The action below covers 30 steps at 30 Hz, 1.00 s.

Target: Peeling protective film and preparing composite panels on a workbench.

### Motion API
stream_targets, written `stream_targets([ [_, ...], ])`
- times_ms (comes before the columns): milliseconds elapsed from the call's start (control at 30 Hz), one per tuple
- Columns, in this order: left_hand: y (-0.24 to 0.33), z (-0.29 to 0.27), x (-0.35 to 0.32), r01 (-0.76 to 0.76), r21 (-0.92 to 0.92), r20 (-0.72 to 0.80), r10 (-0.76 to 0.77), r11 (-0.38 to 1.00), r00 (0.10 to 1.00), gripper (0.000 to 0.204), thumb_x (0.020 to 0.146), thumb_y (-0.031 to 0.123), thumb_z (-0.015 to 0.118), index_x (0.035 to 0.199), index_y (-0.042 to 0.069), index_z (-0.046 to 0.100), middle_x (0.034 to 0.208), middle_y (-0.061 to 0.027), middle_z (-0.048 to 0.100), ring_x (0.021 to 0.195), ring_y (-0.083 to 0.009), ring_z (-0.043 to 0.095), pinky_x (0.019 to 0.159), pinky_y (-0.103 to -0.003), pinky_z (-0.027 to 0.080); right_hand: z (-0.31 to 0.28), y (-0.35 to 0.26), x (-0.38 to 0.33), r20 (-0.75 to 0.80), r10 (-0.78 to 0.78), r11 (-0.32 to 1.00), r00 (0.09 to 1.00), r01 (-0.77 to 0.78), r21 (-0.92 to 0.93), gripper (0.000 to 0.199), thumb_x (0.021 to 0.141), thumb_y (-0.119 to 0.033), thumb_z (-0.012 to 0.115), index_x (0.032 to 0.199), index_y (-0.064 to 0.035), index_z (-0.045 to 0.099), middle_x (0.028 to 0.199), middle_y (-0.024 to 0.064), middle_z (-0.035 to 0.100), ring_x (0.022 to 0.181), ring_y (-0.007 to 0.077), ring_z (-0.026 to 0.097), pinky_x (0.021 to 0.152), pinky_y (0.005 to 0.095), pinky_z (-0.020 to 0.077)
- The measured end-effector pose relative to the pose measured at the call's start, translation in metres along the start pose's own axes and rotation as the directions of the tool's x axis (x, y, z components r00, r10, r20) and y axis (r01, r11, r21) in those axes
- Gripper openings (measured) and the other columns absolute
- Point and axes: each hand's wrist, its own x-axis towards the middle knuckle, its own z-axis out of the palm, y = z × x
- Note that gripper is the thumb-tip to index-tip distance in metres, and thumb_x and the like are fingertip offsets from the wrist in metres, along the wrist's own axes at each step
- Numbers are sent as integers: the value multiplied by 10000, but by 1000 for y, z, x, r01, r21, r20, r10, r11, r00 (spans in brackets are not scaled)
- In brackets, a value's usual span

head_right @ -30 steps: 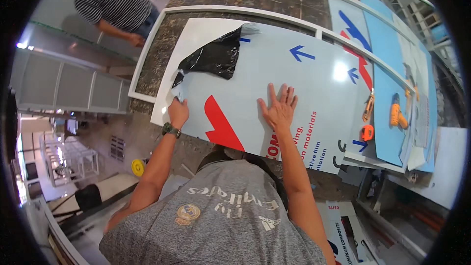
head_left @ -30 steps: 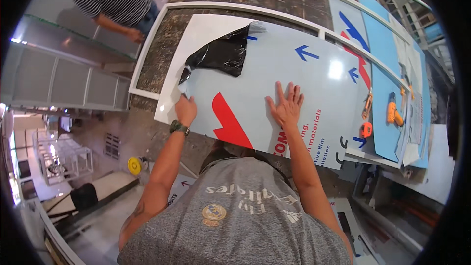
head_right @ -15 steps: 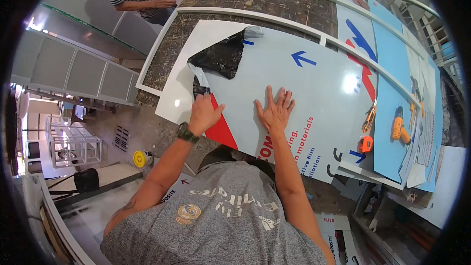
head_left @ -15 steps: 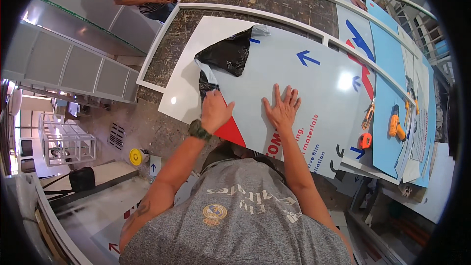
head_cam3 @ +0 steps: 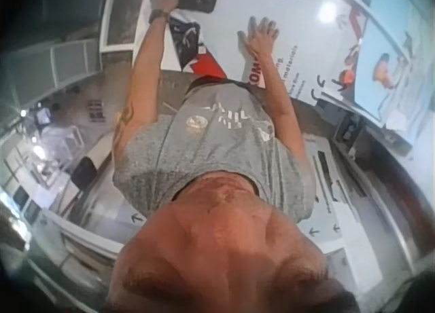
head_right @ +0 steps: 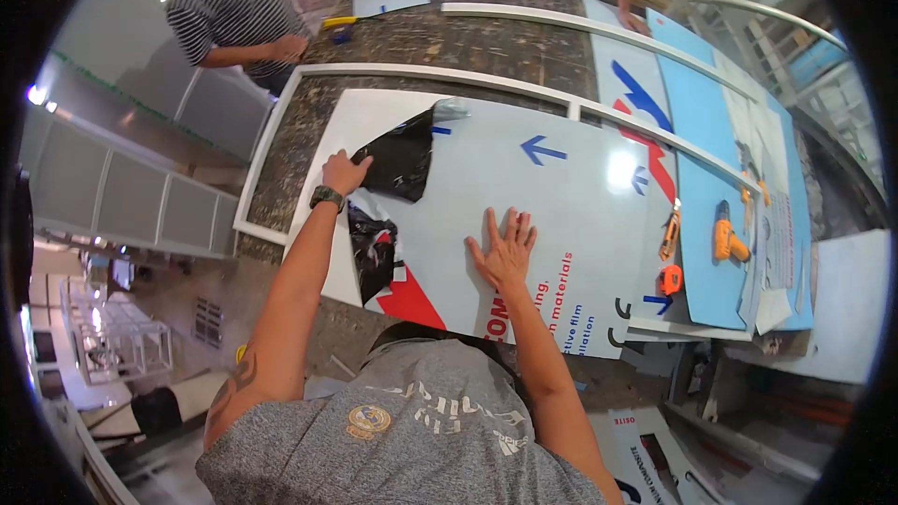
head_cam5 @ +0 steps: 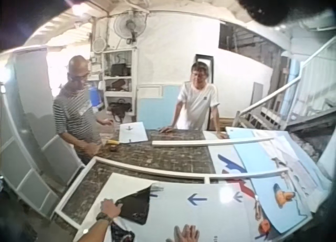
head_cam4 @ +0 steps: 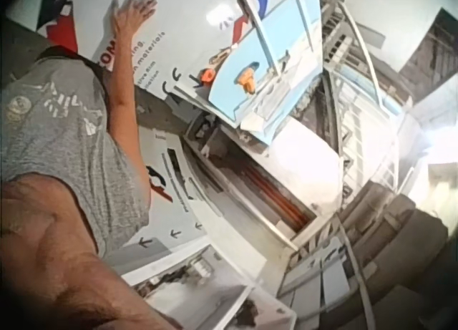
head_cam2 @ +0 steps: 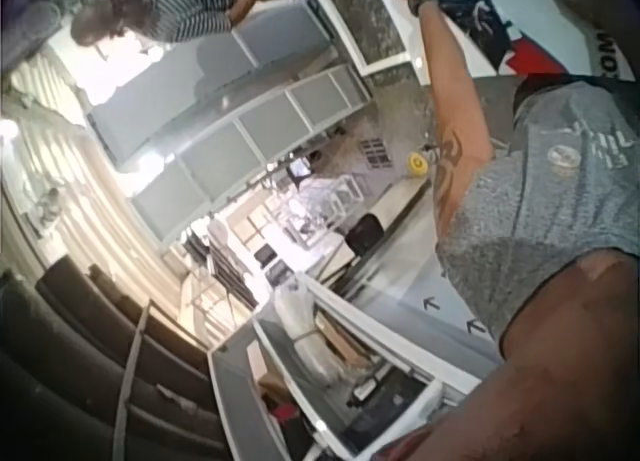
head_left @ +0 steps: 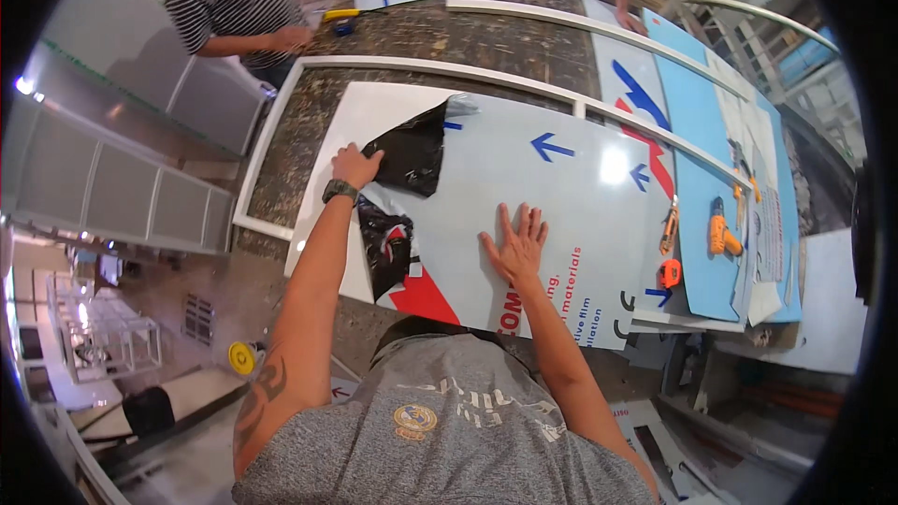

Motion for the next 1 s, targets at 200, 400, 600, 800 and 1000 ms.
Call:
stream_targets([
  [200,4,67,16,-146,-107,-106,135,983,985,371,984,339,578,1014,-12,693,1054,-219,697,956,-460,673,848,-509,558,-5,15,19,115,2,1000,993,-6,30,810,1009,-734,405,1684,-293,323,1761,169,185,1623,427,86,1292,586,9],
  [400,44,60,13,-72,-168,48,81,983,996,353,1020,257,452,1004,15,708,956,-209,694,805,-463,665,791,-534,558,-11,9,23,64,14,1000,998,-14,2,784,1009,-700,431,1676,-297,346,1748,162,223,1613,420,140,1283,616,58],
  [600,159,-18,-118,-125,-353,26,143,927,989,419,1051,330,470,914,21,718,830,-216,696,741,-451,672,694,-521,547,-9,15,32,90,10,999,996,-5,-49,786,993,-651,474,1682,-303,328,1756,173,200,1609,441,135,1275,635,72],
  [800,216,-51,-200,-141,-461,139,228,876,964,490,1031,426,555,802,17,696,770,-191,692,711,-422,661,633,-496,522,5,20,23,57,-47,999,997,48,-16,839,948,-611,522,1690,-281,310,1747,197,211,1600,470,131,1257,663,89],
  [1000,228,-71,-206,-429,-364,-17,454,827,891,435,972,421,649,787,31,697,735,-163,666,632,-397,615,609,-459,511,29,43,17,-115,-96,995,989,91,-49,889,910,-589,553,1695,-261,295,1738,204,230,1592,478,139,1247,672,98],
])
